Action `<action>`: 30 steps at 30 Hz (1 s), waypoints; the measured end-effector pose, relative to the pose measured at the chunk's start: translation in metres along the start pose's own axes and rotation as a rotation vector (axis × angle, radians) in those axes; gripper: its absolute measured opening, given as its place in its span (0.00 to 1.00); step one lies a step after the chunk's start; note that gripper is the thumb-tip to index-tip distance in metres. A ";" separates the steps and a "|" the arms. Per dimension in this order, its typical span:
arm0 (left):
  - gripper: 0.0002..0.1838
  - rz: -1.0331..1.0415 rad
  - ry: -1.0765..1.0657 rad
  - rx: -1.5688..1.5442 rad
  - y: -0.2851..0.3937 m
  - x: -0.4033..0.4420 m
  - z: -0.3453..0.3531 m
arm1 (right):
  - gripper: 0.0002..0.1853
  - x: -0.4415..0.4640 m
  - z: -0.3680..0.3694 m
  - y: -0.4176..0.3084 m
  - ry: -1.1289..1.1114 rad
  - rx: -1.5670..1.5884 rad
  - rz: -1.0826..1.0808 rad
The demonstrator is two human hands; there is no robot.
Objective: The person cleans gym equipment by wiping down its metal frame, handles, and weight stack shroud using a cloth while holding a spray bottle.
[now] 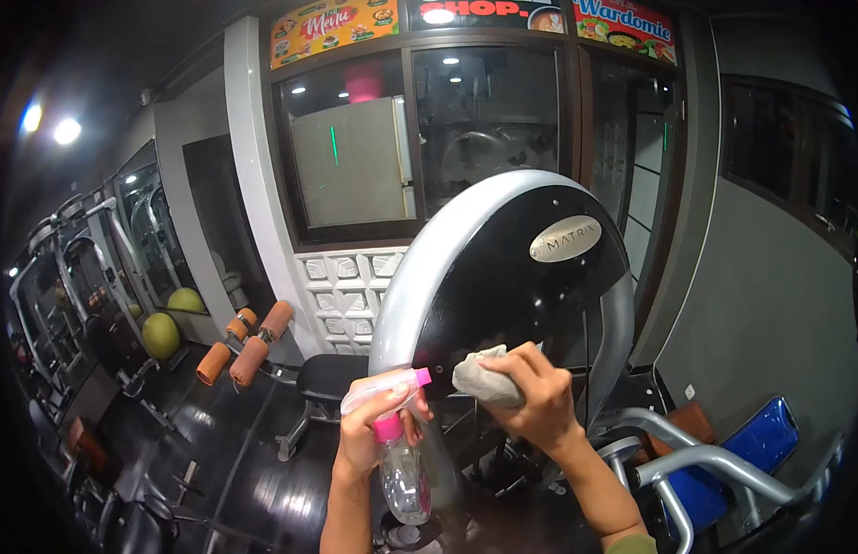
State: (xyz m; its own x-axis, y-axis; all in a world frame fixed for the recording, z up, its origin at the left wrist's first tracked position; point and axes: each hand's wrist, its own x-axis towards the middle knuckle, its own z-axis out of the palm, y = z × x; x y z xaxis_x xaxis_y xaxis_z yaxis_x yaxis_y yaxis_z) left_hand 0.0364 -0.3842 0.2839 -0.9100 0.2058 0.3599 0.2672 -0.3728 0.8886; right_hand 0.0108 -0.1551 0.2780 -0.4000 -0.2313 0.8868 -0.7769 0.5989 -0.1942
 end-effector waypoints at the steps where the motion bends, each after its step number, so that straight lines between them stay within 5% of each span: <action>1: 0.19 -0.002 0.015 0.007 0.001 0.000 0.002 | 0.20 0.001 -0.004 0.004 0.043 -0.033 0.016; 5: 0.19 0.044 0.023 0.172 0.011 -0.001 0.016 | 0.20 0.008 -0.028 0.029 0.235 -0.103 0.174; 11: 0.19 0.110 0.018 0.316 0.017 0.013 0.061 | 0.18 -0.015 -0.041 0.060 0.337 0.313 0.395; 24: 0.18 0.196 0.187 0.493 0.004 0.046 0.104 | 0.19 -0.016 -0.070 0.079 0.158 0.861 0.468; 30: 0.16 0.149 0.146 0.390 0.002 0.047 0.095 | 0.26 0.007 -0.063 0.075 0.183 0.304 0.293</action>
State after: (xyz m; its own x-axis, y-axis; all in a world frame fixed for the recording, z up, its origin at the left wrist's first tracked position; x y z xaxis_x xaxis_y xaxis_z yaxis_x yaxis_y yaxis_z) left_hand 0.0239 -0.2888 0.3294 -0.8802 0.0348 0.4733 0.4731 -0.0131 0.8809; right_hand -0.0197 -0.0637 0.2957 -0.5533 0.0695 0.8301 -0.7619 0.3604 -0.5381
